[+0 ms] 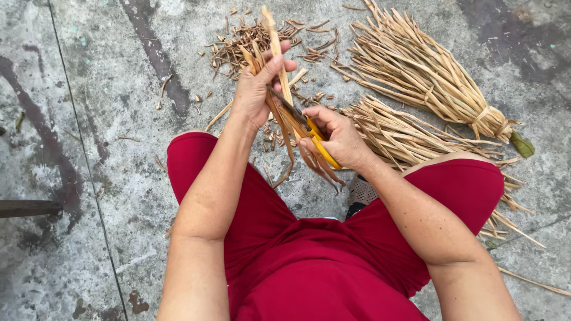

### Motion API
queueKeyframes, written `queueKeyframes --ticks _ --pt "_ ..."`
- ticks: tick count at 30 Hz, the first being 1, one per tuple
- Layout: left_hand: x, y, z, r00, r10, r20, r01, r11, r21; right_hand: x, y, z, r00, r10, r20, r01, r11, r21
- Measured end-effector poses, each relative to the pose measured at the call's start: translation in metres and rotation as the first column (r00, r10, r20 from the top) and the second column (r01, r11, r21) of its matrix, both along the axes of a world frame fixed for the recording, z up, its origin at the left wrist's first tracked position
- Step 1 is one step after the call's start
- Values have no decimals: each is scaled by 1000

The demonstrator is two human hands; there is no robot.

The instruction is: The person sits on a small stool and uses yellow-handled shears to trim and split dried plant stems. They hold each stem with one hand and cut or split it with the shears, then place the trimmed pieces on the floor. The process is repeated for multiple stems.

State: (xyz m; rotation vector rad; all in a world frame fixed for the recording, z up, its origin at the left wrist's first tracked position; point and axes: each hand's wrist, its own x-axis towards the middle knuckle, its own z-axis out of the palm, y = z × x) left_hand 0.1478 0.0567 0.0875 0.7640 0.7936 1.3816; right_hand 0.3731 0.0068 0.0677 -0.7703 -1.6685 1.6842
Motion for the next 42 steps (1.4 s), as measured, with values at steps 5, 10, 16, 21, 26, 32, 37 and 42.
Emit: queueKeyframes --ticks 5,10,16,21,26,32,37,42 --pt "-4 -11 12 990 85 -110 -82 996 35 5 2 2 984 -180 -2 179 975 130" --pt "11 -20 19 963 82 -256 -61 994 86 14 17 15 930 -365 -40 367 928 58" --pt "31 -31 18 961 -3 -276 25 997 76 8 23 22 916 -388 -102 362 908 -211" --pt "36 -35 15 969 -29 -246 48 996 73 5 27 25 910 -397 -121 369 907 -202" --pt "42 -33 4 906 -15 -423 116 970 214 2 26 21 912 -397 -100 381 913 -148" --pt "38 -28 -3 878 105 -467 -27 985 171 2 32 20 935 -354 -31 348 929 -126" --pt "14 -23 3 906 217 -363 -118 954 275 21 34 31 958 -285 18 285 958 22" --pt "2 -24 12 891 230 -393 -120 951 285 34 27 42 953 -214 212 149 946 288"
